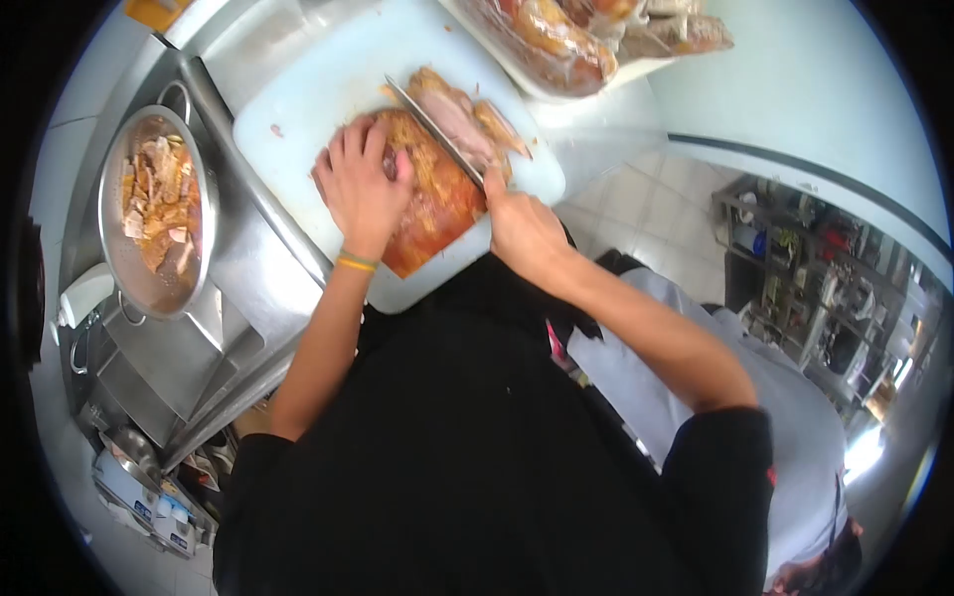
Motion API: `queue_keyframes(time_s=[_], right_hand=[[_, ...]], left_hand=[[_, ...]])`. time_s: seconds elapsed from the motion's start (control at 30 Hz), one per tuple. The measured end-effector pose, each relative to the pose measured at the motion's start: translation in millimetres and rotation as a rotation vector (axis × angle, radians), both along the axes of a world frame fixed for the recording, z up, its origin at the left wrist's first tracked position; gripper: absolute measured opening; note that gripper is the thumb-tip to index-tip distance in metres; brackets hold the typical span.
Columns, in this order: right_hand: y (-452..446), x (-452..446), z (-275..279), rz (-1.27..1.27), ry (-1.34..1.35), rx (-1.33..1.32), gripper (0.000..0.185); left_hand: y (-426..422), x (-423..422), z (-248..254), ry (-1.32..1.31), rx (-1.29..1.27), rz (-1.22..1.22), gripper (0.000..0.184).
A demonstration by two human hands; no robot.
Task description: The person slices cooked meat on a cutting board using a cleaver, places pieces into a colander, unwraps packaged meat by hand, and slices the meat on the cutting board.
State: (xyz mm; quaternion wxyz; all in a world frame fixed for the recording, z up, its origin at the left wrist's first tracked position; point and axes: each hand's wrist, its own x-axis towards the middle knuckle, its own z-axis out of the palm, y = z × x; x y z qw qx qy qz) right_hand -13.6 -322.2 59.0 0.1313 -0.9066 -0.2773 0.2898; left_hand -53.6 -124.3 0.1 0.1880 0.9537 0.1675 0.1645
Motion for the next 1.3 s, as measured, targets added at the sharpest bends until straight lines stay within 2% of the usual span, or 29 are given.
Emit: queue_keyframes(time_s=[0.13,0.2,0.27,0.33,0.4,0.47,0.5,0.53,0.6,0.63,0.67,0.73,0.8,0.83,0.87,0.93,0.97,1.07,1.13,1.2,1.27,1.3], right_hand=[[-30.4,1.6,11.5,-0.012,0.036,0.106,0.035],[-39.8,-12.9,38.6,-0.025,0.161,-0.04,0.031],[-23.9,-1.4,3.9,-0.043,0.124,-0.029,0.03],[3.4,26.1,-28.5,-0.121,0.038,0.186,0.03],[19.9,44.3,-38.6,-0.08,-0.047,0.31,0.03],[25.9,65.4,-48.7,-0.082,-0.078,0.4,0.03],[25.4,70.4,-51.1,-0.056,-0.08,0.466,0.031],[25.7,76.4,-40.7,-0.055,-0.086,0.482,0.031],[20.2,81.7,-22.1,0.012,-0.084,0.298,0.035],[14.1,81.4,-17.6,-0.001,-0.141,0.358,0.037],[4.2,80.4,-11.9,0.022,-0.139,0.374,0.037],[-12.7,64.9,22.1,-0.09,-0.179,0.302,0.034],[-33.7,48.1,34.3,-0.149,-0.073,0.305,0.033],[-43.8,34.8,35.7,-0.184,-0.067,0.331,0.031],[-54.0,21.8,35.8,-0.215,-0.059,0.358,0.03],[-76.9,-0.5,20.0,-0.252,0.057,0.311,0.031],[-85.7,-16.5,8.1,-0.248,0.031,0.34,0.031],[-81.9,-41.6,-13.0,-0.229,0.03,0.413,0.028],[-55.6,-34.4,-24.6,-0.032,0.137,0.276,0.029],[-19.4,-11.3,-45.7,-0.052,0.003,0.386,0.029],[6.7,18.3,-23.0,0.007,-0.097,0.378,0.029],[13.7,27.8,-7.4,0.048,-0.178,0.35,0.029]], left_hand=[[-5.3,-8.6,0.8,0.008,-0.028,-0.009,0.037],[-1.3,-1.1,-0.6,0.01,-0.03,0.016,0.037],[-2.5,-0.7,0.7,0.017,-0.019,0.001,0.039],[-3.5,0.3,0.8,0.022,-0.009,0.003,0.038],[-6.3,-7.0,4.3,0.036,0.009,-0.037,0.038],[-4.5,1.1,7.4,0.01,-0.051,-0.13,0.038],[-3.9,5.6,10.1,-0.003,0.048,-0.234,0.039],[1.3,12.8,11.2,-0.007,0.064,-0.234,0.039],[17.2,22.2,13.5,0.233,0.114,-0.612,0.043],[23.9,24.0,21.5,0.249,0.056,-0.606,0.044],[33.5,19.8,21.7,0.252,0.068,-0.58,0.044],[63.8,-4.5,13.4,0.241,-0.09,-0.448,0.038],[96.2,-50.5,7.0,0.186,-0.287,-0.314,0.034],[97.6,-76.8,-1.1,0.118,-0.31,-0.259,0.037],[94.6,-105.5,-13.4,0.046,-0.328,-0.201,0.041],[56.0,-139.4,-43.3,-0.19,-0.568,0.013,0.051],[42.8,-145.9,-40.2,-0.234,-0.501,0.091,0.058],[11.4,-149.9,-55.7,-0.519,-0.636,0.329,0.059],[2.6,-147.0,-52.4,-0.577,-0.726,0.376,0.062],[-2.4,-143.7,-53.5,-0.597,-0.793,0.405,0.063],[-14.0,-135.1,-51.2,-0.579,-0.887,0.375,0.065],[-24.2,-127.6,-46.8,-0.652,-1.055,0.344,0.067]])
